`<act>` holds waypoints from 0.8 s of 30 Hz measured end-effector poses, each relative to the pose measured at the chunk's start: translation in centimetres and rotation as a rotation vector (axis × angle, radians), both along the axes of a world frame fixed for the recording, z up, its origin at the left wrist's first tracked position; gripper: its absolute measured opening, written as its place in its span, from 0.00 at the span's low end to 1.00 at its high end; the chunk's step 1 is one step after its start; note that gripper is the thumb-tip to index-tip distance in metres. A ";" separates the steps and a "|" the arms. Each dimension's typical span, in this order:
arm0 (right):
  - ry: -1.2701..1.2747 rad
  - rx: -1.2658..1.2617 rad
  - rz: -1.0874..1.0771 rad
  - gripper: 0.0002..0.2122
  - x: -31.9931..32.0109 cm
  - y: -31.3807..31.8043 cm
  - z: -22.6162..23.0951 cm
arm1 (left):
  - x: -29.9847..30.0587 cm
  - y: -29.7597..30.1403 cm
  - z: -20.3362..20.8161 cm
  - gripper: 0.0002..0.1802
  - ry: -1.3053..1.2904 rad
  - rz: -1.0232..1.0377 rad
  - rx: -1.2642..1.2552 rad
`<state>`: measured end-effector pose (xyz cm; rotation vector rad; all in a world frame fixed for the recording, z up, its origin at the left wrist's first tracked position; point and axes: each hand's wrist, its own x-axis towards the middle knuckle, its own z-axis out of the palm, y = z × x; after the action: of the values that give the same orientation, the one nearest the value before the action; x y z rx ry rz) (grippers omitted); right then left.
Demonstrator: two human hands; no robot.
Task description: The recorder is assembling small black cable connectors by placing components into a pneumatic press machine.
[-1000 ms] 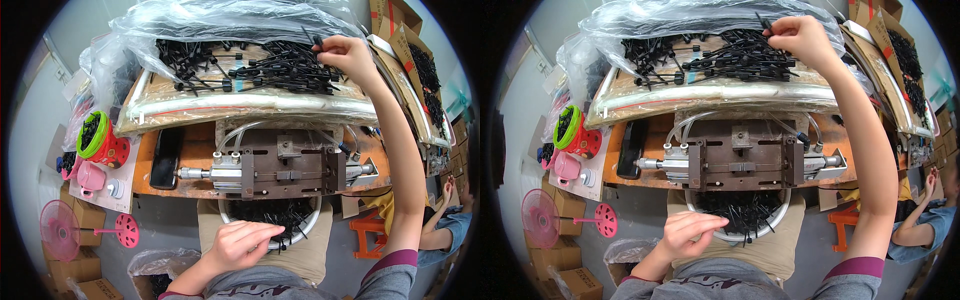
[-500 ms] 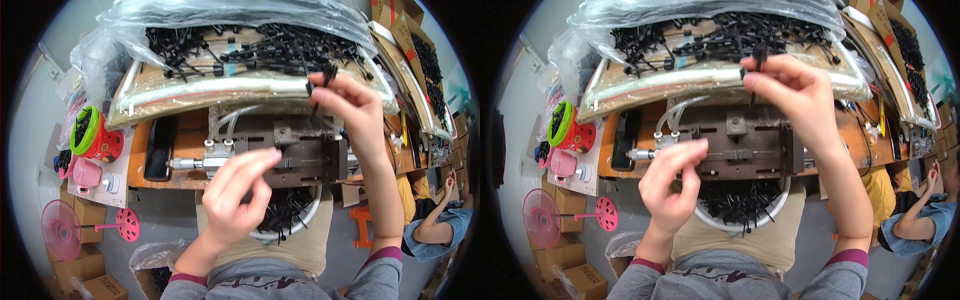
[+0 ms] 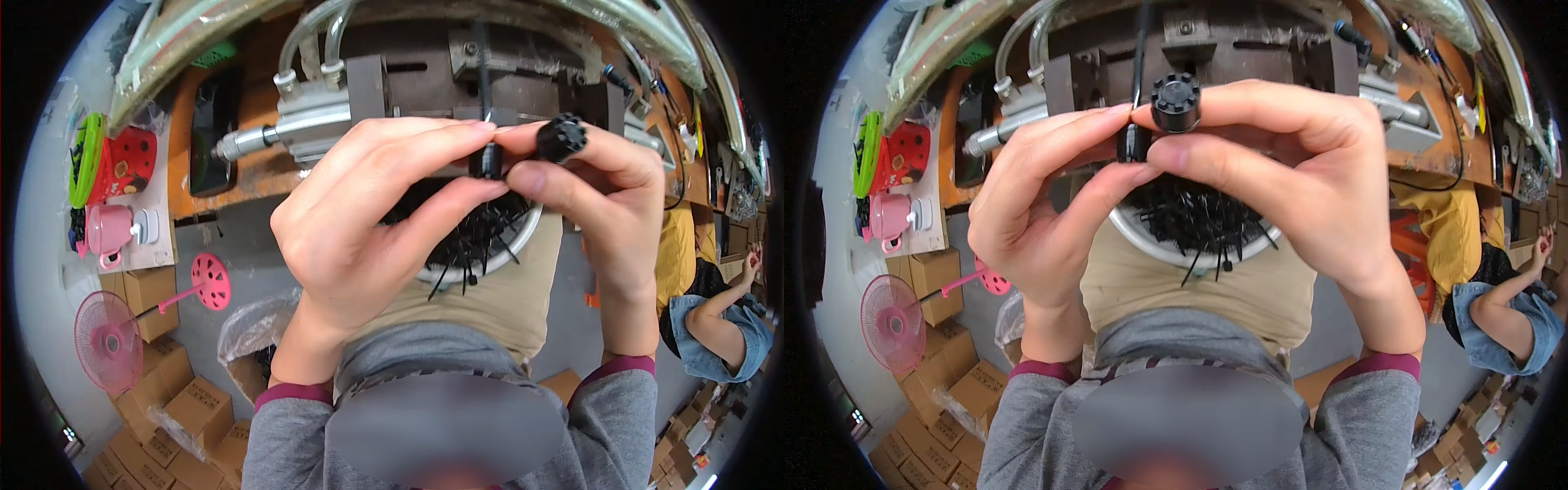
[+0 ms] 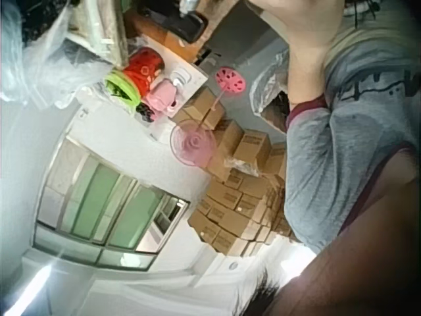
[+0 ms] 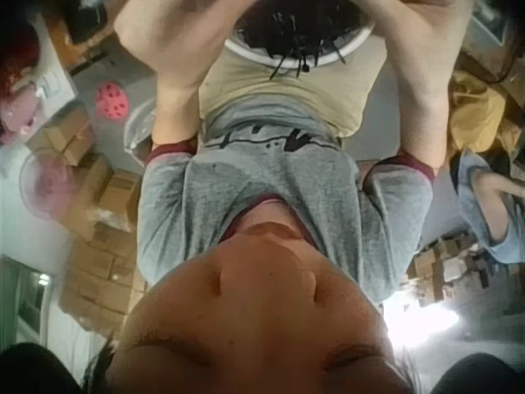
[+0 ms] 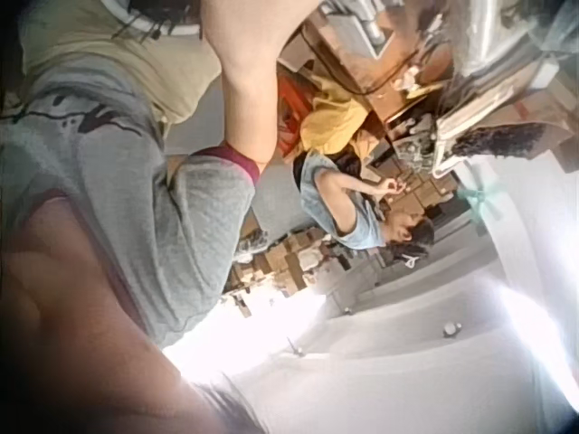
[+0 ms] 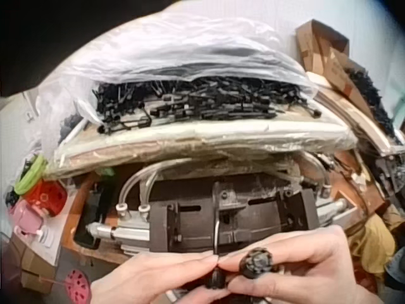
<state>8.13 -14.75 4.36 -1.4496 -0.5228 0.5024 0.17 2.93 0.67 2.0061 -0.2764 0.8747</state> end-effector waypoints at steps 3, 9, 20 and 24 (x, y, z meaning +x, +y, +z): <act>-0.403 -0.075 0.007 0.09 0.7 -1.1 -1.3 | -0.7 -0.3 0.0 0.23 -0.004 0.018 0.057; -0.409 -0.032 -0.175 0.11 0.2 -4.7 -1.2 | -1.4 -1.8 -1.8 0.22 0.095 -0.019 0.064; -0.592 -0.010 -0.241 0.39 -0.1 -6.1 -1.8 | 0.6 -3.1 -2.9 0.14 0.149 0.164 0.503; -0.639 0.035 -0.259 0.24 -0.5 -5.4 -2.5 | 0.9 -3.3 -1.9 0.14 0.195 0.170 0.538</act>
<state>7.61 -20.15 1.84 -1.6084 -0.8230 -0.1914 1.05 -0.35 -1.27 2.6280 -0.2502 0.7523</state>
